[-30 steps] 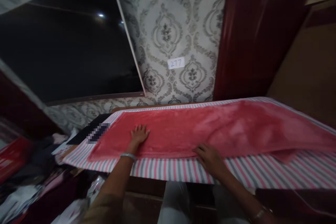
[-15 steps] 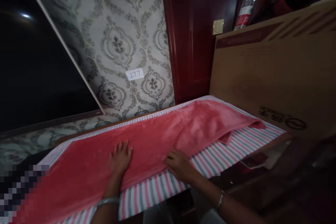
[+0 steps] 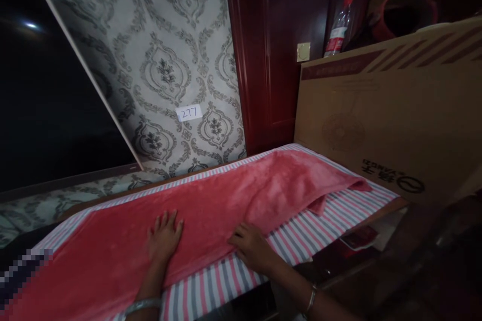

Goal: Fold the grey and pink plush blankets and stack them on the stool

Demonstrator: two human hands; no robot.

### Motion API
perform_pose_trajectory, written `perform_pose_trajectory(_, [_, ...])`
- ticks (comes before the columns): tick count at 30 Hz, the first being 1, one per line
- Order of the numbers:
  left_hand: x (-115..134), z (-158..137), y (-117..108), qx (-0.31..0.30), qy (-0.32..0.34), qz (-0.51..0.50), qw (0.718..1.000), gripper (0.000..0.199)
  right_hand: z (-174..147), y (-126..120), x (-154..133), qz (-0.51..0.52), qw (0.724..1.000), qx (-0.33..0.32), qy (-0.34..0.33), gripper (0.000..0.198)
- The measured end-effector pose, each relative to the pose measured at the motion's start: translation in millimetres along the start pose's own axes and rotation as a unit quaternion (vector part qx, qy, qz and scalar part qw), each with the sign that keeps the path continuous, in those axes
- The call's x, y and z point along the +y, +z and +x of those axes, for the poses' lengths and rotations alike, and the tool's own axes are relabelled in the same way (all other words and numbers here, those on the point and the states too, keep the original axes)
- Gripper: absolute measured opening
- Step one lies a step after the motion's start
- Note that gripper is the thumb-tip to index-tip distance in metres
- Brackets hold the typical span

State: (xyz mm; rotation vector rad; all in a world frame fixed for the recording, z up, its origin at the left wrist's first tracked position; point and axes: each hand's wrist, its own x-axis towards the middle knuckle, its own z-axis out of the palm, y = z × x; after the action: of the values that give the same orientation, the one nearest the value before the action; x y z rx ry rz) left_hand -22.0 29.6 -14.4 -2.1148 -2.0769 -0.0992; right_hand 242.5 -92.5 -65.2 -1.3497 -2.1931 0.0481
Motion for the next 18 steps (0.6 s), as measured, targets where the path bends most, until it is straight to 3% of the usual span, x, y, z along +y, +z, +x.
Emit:
perform_pose_trajectory(11, [-9, 8, 15, 0.011, 0.001, 0.016, 1.000, 0.057, 3, 5, 0, -0.002, 1.000, 0.012, 0.008, 0.020])
perform_pose_trajectory(18, [-20, 22, 21, 0.047, 0.068, -0.023, 0.996, 0.047, 11, 3, 1, -0.036, 0.999, 0.016, -0.002, 0.013])
